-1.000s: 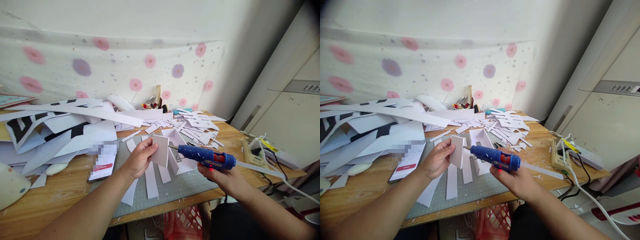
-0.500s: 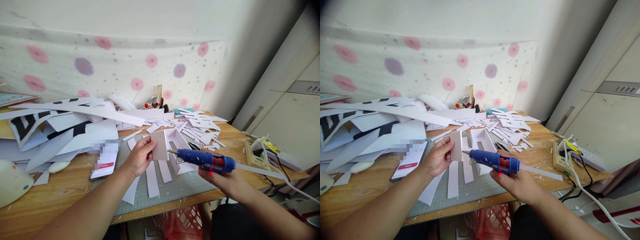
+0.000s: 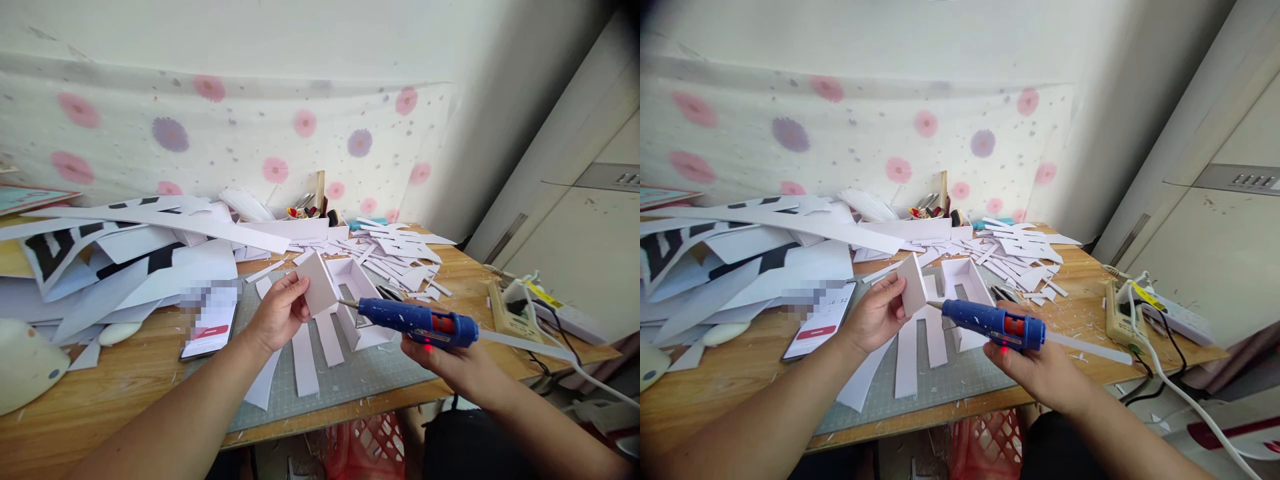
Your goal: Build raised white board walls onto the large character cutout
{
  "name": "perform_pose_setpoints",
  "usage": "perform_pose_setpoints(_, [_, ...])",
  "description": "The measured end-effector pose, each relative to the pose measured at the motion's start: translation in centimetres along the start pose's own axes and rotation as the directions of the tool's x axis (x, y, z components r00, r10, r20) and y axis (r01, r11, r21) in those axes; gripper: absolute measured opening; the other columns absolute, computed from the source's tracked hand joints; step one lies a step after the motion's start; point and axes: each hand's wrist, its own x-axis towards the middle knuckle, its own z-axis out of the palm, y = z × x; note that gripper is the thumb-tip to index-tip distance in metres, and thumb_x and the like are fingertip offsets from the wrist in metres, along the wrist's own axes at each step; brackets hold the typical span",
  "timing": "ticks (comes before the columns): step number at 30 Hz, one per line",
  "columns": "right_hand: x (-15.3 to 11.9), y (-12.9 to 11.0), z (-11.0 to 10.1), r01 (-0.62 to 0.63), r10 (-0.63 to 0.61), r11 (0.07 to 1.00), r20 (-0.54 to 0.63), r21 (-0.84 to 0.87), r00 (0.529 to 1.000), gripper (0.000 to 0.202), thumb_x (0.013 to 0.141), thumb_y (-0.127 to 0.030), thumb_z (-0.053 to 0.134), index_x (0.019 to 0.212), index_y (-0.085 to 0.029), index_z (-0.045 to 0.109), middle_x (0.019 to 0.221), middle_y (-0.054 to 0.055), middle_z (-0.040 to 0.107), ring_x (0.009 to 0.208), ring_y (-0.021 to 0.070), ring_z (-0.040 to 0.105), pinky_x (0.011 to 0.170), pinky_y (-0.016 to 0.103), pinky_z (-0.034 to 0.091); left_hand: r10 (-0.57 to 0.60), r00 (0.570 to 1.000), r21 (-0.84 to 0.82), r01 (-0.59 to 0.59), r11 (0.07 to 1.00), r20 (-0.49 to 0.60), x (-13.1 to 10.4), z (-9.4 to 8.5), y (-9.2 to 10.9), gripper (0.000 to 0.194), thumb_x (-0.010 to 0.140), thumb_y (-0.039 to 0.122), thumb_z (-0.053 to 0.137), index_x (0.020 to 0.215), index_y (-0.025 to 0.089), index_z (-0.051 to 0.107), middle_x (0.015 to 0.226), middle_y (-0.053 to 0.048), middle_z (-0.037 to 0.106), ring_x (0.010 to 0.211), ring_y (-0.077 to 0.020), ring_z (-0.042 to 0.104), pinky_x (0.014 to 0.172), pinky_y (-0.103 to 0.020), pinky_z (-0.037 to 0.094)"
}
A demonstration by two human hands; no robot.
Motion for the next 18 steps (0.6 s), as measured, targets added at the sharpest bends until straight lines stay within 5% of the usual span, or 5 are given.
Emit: perform_pose_setpoints(18, [0.18, 0.09, 0.26, 0.069, -0.072, 0.997, -0.065, -0.036, 0.995, 0.021, 0.079, -0.038, 0.059, 0.067, -0.021, 0.054, 0.062, -0.001, 0.051, 0.06, 0.0154, 0.052, 0.057, 0.027, 0.048, -0.062, 0.997, -0.134, 0.067, 0.989, 0.036, -0.11, 0.04, -0.37, 0.009, 0.079, 0.017, 0.065, 0.086, 0.011, 0.066, 0.061, -0.002, 0.067, 0.043, -0.0076, 0.06, 0.038, -0.012, 0.05])
